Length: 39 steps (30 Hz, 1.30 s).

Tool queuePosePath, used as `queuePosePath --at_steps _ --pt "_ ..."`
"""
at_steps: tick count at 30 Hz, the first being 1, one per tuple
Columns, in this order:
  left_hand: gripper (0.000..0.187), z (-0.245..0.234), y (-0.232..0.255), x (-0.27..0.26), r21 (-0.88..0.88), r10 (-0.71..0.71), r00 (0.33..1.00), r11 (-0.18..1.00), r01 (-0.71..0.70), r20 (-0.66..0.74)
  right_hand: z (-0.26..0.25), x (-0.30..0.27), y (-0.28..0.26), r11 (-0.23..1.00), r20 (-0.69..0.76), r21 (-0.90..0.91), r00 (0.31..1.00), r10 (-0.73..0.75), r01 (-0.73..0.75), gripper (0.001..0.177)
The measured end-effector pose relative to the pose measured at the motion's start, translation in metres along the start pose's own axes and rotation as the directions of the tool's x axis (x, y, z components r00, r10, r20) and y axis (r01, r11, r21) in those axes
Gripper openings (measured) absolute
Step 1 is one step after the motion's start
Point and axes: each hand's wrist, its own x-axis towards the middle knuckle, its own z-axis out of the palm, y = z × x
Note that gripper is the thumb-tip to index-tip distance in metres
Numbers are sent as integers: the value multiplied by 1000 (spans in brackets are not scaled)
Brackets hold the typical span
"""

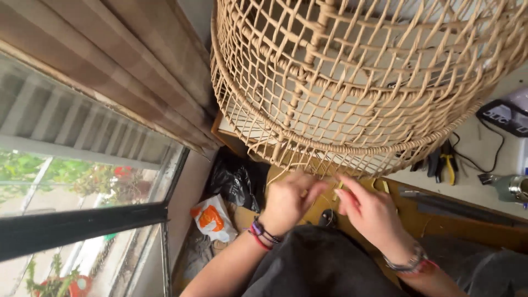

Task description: Weaving or repairing a large wicker basket by threading thin rattan strips through the frame.

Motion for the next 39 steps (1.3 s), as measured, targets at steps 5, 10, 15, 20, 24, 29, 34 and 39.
queuePosePath --at_steps 5,10,15,20,24,29,34,39 --pt "32 17 -2 2 484 -80 974 858 175 -210 24 17 11 957 185 -288 982 38 18 70" --pt "30 22 -6 8 384 -194 965 889 249 -175 24 27 23 972 101 -204 990 -96 115 26" --pt "13 -3 12 17 101 -172 903 968 228 -394 -17 7 20 970 -49 -240 997 -56 42 14" --pt "43 38 24 12 148 -145 984 981 128 108 -43 -12 33 995 93 -99 995 -23 32 9" --pt "25 54 24 9 209 -215 977 955 209 9 -27 -7 45 999 142 -51 990 10 -3 20" --pt "32 72 15 5 451 -104 941 857 249 -322 2 -5 68 974 222 -193 972 -76 120 71" --pt "26 82 1 10 425 -176 932 852 306 -318 0 15 67 984 106 -140 990 -94 108 35" --pt "28 71 1 11 51 -307 889 938 344 -340 -16 -5 73 992 -78 -122 996 -39 29 5"
